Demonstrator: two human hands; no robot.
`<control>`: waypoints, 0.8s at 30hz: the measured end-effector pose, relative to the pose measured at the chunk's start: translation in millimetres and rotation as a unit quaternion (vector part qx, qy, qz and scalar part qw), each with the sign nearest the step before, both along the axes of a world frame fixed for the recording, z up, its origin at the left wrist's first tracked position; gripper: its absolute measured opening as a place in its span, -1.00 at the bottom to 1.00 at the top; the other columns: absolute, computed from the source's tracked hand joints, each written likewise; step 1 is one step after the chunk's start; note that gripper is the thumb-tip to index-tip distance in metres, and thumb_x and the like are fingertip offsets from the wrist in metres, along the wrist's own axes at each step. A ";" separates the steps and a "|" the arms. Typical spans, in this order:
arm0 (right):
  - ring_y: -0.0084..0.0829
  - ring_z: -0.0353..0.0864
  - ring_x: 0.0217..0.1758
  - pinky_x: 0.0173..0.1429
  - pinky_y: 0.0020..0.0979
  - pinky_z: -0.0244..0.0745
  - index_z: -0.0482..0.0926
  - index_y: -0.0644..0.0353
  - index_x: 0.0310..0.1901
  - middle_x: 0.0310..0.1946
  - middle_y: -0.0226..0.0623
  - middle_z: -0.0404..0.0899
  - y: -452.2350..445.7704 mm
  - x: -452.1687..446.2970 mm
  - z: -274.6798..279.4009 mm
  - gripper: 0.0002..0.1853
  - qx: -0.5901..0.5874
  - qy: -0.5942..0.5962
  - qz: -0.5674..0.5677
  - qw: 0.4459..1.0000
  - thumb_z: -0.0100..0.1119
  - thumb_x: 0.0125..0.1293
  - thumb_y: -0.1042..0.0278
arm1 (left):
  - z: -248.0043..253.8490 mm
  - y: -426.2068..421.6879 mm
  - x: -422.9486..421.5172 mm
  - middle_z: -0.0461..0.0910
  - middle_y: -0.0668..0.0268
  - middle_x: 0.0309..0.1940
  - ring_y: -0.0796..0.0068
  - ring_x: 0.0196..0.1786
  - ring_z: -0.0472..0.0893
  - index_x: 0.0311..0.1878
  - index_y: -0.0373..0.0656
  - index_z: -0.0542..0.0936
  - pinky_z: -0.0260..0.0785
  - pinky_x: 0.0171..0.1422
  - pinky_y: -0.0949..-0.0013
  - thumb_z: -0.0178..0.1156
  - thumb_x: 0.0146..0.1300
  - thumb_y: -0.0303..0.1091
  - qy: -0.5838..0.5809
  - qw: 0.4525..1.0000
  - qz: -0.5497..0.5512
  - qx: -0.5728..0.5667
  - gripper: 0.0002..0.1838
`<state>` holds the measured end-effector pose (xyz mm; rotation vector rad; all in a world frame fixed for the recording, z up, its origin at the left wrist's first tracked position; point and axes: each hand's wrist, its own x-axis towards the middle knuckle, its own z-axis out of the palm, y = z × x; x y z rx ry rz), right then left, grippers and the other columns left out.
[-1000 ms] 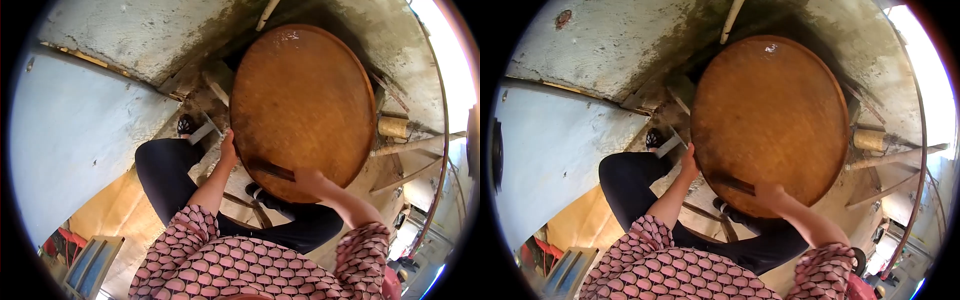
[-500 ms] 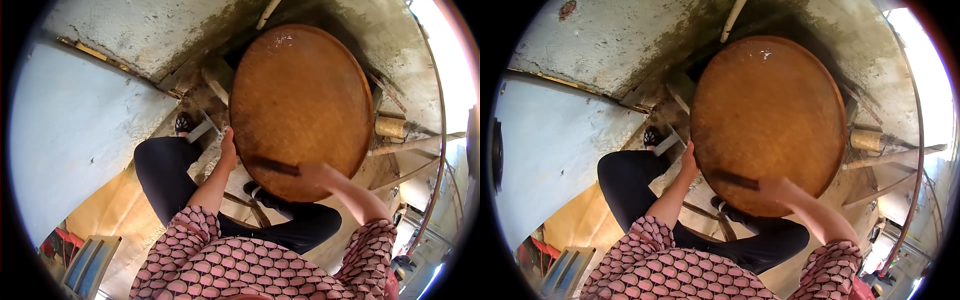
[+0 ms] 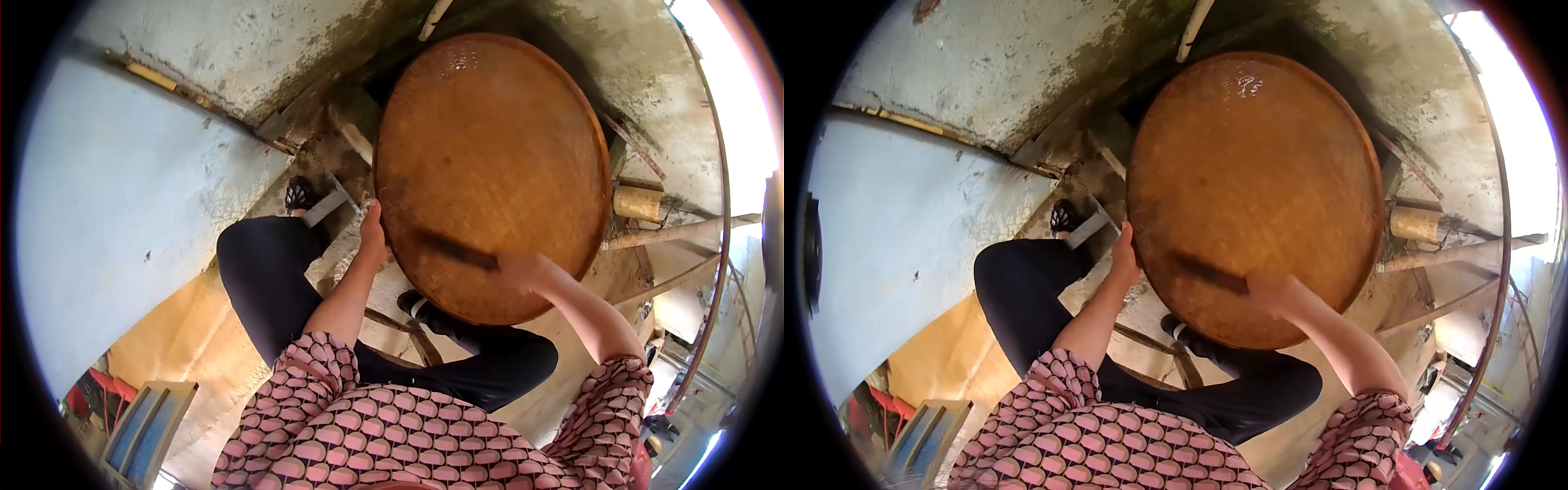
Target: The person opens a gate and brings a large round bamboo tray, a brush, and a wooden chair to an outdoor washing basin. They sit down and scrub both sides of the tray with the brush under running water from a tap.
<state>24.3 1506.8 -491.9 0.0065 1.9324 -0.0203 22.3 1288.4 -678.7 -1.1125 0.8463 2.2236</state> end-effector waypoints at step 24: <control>-0.12 0.49 -0.42 -0.35 -0.26 0.38 0.41 0.26 -0.36 -0.49 -0.07 0.47 179.8 228.0 -62.7 -0.77 0.075 0.322 -0.360 0.872 0.12 -0.13 0.43 | 36.0 5.3 6.6 0.41 0.24 -0.02 0.29 0.00 0.41 0.01 -0.23 0.34 0.30 -0.03 0.24 -0.07 0.20 0.10 -0.010 0.989 -0.068 -0.128 -0.44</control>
